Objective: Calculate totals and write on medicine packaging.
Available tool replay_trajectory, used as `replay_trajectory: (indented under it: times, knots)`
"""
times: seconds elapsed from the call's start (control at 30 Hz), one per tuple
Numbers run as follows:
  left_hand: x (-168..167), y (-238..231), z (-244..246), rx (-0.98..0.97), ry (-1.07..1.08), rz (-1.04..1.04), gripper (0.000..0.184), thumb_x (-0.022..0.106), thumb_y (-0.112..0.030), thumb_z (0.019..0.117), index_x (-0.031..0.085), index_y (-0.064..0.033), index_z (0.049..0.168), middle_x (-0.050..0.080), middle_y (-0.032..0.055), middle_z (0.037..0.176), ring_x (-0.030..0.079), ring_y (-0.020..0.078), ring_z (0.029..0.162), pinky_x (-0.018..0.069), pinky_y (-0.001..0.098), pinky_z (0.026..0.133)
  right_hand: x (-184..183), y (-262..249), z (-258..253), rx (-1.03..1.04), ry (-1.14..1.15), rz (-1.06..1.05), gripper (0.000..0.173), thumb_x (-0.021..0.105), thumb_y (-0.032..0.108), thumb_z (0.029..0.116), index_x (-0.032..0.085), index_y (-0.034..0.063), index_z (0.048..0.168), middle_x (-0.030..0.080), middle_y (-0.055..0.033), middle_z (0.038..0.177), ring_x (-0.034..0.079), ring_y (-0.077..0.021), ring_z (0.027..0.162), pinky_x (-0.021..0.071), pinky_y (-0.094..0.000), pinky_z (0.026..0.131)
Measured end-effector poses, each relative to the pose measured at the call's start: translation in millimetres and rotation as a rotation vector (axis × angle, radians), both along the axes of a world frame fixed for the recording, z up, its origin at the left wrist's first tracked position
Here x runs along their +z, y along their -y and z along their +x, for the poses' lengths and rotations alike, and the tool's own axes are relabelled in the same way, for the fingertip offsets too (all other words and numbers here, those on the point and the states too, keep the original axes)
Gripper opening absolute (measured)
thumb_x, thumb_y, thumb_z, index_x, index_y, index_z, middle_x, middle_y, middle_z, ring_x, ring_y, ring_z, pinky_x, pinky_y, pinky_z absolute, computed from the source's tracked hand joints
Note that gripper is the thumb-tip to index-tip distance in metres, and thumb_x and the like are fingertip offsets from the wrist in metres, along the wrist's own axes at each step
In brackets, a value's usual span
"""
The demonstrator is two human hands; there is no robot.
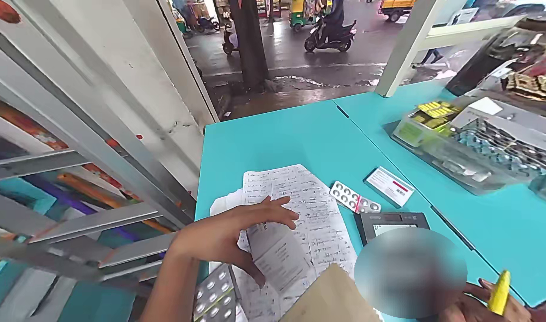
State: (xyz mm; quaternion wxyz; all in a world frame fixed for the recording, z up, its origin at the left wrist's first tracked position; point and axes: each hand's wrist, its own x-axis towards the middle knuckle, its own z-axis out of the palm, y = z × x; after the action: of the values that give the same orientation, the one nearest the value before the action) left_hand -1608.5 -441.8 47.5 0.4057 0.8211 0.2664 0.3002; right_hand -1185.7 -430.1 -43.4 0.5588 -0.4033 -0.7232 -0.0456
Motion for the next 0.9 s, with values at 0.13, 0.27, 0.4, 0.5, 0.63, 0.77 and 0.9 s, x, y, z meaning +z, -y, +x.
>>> replay_trajectory:
  times: [0.13,0.27,0.4,0.5,0.63,0.77,0.9]
  knots:
    - [0.6,0.3,0.4,0.005,0.005,0.0,0.069,0.081,-0.037,0.085,0.054,-0.0057,0.14,0.053,0.0092,0.151,0.027,0.0292,0.154,0.0145,0.056,0.127,2.5,1.4,-1.7,0.01,-0.007,-0.013,0.025,0.05,0.026,0.1031,0.05,0.0126,0.081,0.066,0.0009,0.074,0.065,-0.0046,0.09,0.0348,-0.0298,0.11]
    - [0.9,0.3,0.4,0.01,0.001,-0.002,0.07,0.082,-0.036,0.0846,0.054,-0.006,0.141,0.053,0.0086,0.151,0.028,0.0289,0.154,0.015,0.0552,0.128,1.0,0.6,-1.1,0.005,-0.015,0.0,0.027,0.05,0.026,0.103,0.049,0.0129,0.079,0.065,0.0003,0.072,0.065,-0.0059,0.089,0.0351,-0.0308,0.109]
    - [0.7,1.3,-0.8,0.021,-0.015,0.0,0.07,0.081,-0.04,0.0846,0.054,-0.0091,0.141,0.053,0.0062,0.151,0.026,0.0274,0.154,0.0157,0.0543,0.127,0.3,2.9,0.2,0.044,-0.024,-0.014,0.024,0.053,0.024,0.1021,0.05,0.013,0.081,0.066,0.0,0.085,0.062,-0.0044,0.095,0.0371,-0.0262,0.106]
    - [-2.0,-0.2,-0.4,0.03,-0.028,0.004,0.071,0.081,-0.043,0.0836,0.054,-0.0145,0.143,0.053,0.0009,0.152,0.027,0.0237,0.154,0.018,0.0511,0.128,0.5,7.4,6.9,0.177,0.004,-0.084,0.019,0.054,0.028,0.1042,0.057,0.0194,0.088,0.061,0.0061,0.109,0.059,0.0025,0.106,0.0478,-0.015,0.094]
    - [-5.4,-1.8,-2.6,0.032,-0.025,0.012,0.072,0.08,-0.047,0.0841,0.052,-0.018,0.145,0.052,-0.0015,0.153,0.028,0.0237,0.154,0.02,0.0512,0.128,1.2,4.4,5.3,0.272,0.103,-0.052,0.018,0.053,0.024,0.1022,0.052,0.0208,0.084,0.06,0.005,0.102,0.058,-0.0023,0.103,0.0453,-0.0166,0.092]
    - [-5.9,-3.2,-4.0,0.026,-0.027,0.015,0.071,0.077,-0.05,0.0857,0.052,-0.0188,0.145,0.052,-0.0011,0.153,0.028,0.0241,0.154,0.0205,0.0517,0.128,2.2,2.0,6.1,0.286,0.154,-0.016,0.019,0.051,0.023,0.1015,0.05,0.0225,0.083,0.065,0.0084,0.098,0.059,-0.0033,0.103,0.0423,-0.0182,0.094]
    - [-4.2,-2.7,-3.1,0.026,-0.02,0.007,0.071,0.079,-0.045,0.0851,0.052,-0.0154,0.144,0.052,0.001,0.153,0.028,0.0241,0.154,0.0187,0.0524,0.128,1.3,1.7,6.9,0.305,0.158,-0.023,0.019,0.051,0.022,0.1018,0.05,0.0209,0.083,0.066,0.0066,0.099,0.059,-0.0043,0.103,0.0418,-0.0195,0.095]
